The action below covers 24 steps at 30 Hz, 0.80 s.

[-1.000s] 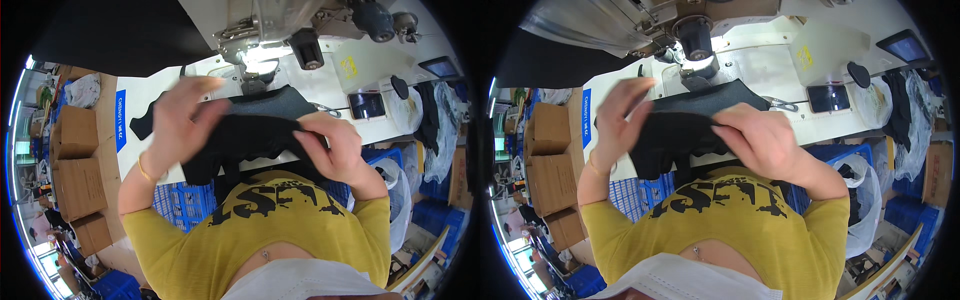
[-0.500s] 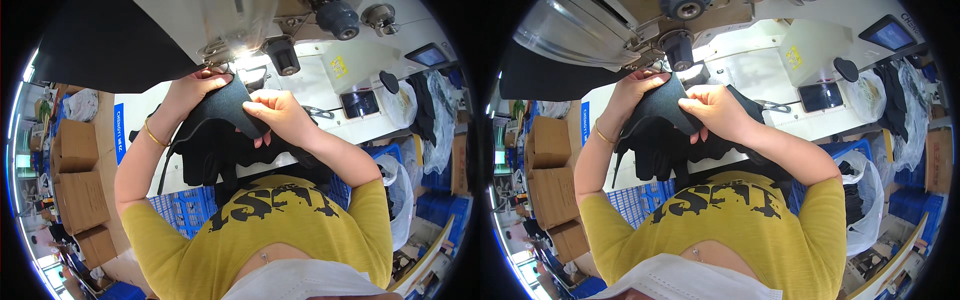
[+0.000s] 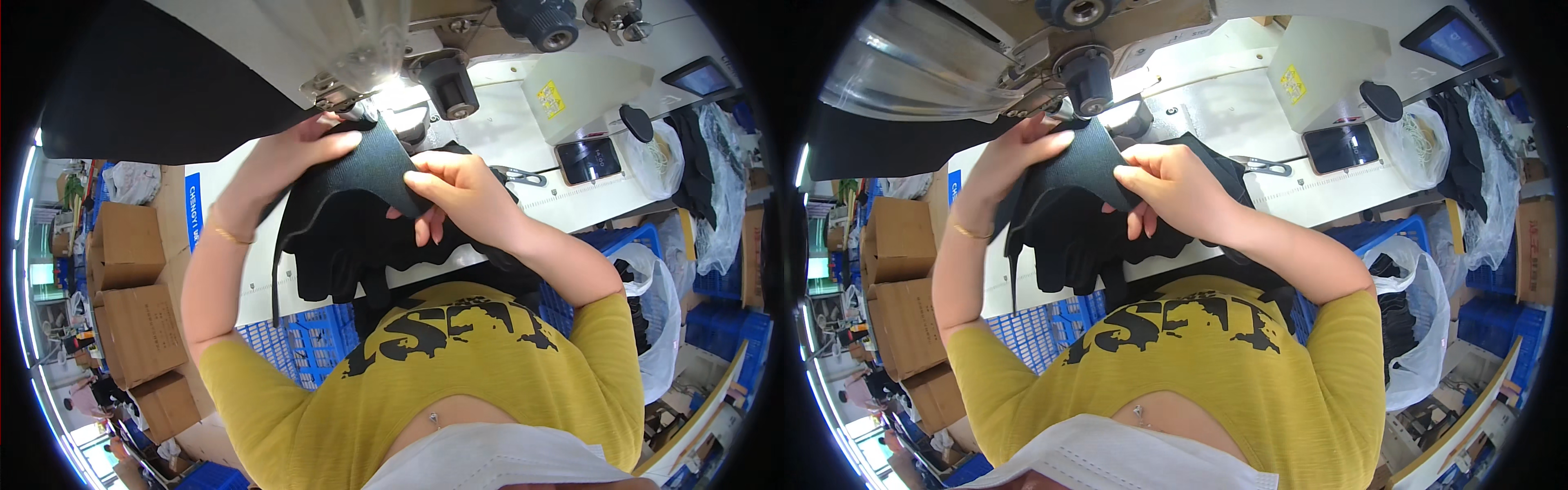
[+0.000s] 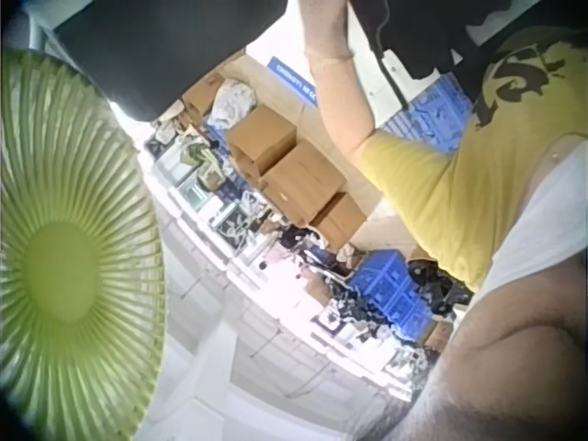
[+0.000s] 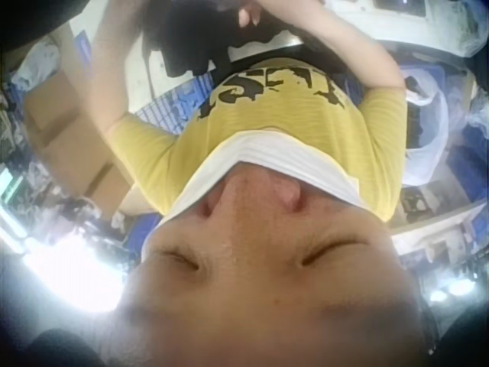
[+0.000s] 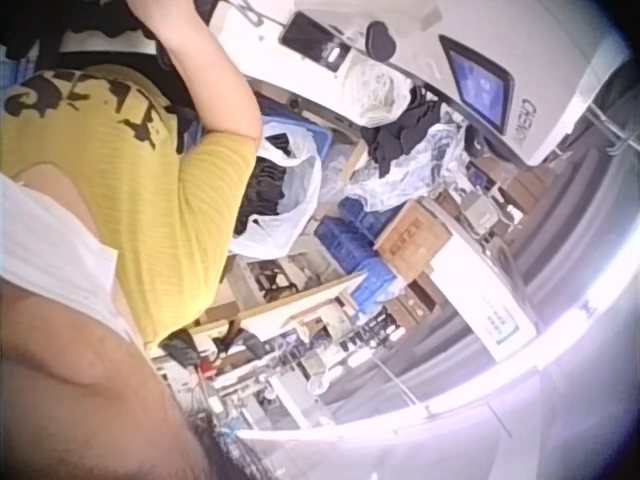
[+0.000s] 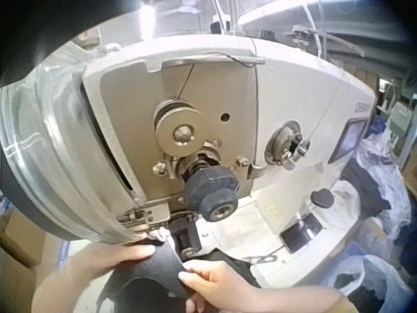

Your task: The person takes black fabric pieces one at a time, aligns their edges, and sews them using a sewing machine.

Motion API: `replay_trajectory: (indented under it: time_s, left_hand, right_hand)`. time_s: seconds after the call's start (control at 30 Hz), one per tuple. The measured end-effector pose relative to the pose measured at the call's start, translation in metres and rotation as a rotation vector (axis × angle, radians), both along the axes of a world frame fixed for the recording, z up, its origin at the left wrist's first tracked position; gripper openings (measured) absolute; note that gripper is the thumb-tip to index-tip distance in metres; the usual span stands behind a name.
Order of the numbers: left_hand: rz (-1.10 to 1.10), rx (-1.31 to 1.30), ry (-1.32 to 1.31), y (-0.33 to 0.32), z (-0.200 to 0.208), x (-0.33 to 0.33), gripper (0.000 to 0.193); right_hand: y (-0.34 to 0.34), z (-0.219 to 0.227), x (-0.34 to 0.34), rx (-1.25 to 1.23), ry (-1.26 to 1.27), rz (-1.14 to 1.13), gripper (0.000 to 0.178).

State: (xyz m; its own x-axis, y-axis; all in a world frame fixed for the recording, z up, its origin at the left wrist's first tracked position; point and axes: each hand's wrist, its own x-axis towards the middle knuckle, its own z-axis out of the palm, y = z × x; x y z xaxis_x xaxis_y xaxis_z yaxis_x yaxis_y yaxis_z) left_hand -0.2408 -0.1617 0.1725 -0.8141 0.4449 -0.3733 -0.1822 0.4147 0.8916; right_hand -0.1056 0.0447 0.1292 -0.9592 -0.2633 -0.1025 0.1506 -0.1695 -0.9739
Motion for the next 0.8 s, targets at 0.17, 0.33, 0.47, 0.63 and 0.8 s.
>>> replay_trajectory:
  time_s: [0.17, 0.33, 0.47, 0.63, 0.8]
  left_hand:
    - [-0.445, -0.065, 0.086, -0.074, 0.027, -0.013, 0.050]
    - [-0.024, -0.538, 0.405, -0.069, 0.041, -0.007, 0.032]
    - [-0.105, -0.487, 1.598, -0.062, 0.013, 0.020, 0.023]
    - [-0.413, -0.231, 1.898, -0.008, -0.030, 0.060, 0.025]
    - [-0.289, -0.086, 1.814, 0.001, -0.049, 0.038, 0.031]
  right_hand:
    - [0.009, 0.012, 0.014, 0.108, -0.042, 0.000, 0.026]
    - [0.008, 0.008, 0.005, 0.161, -0.063, 0.075, 0.027]
    - [0.002, 0.005, 0.001, 0.117, -0.009, 0.053, 0.027]
    - [-0.008, 0.004, -0.001, 0.036, 0.037, 0.069, 0.026]
    - [-0.004, 0.000, -0.004, 0.069, 0.038, -0.002, 0.028]
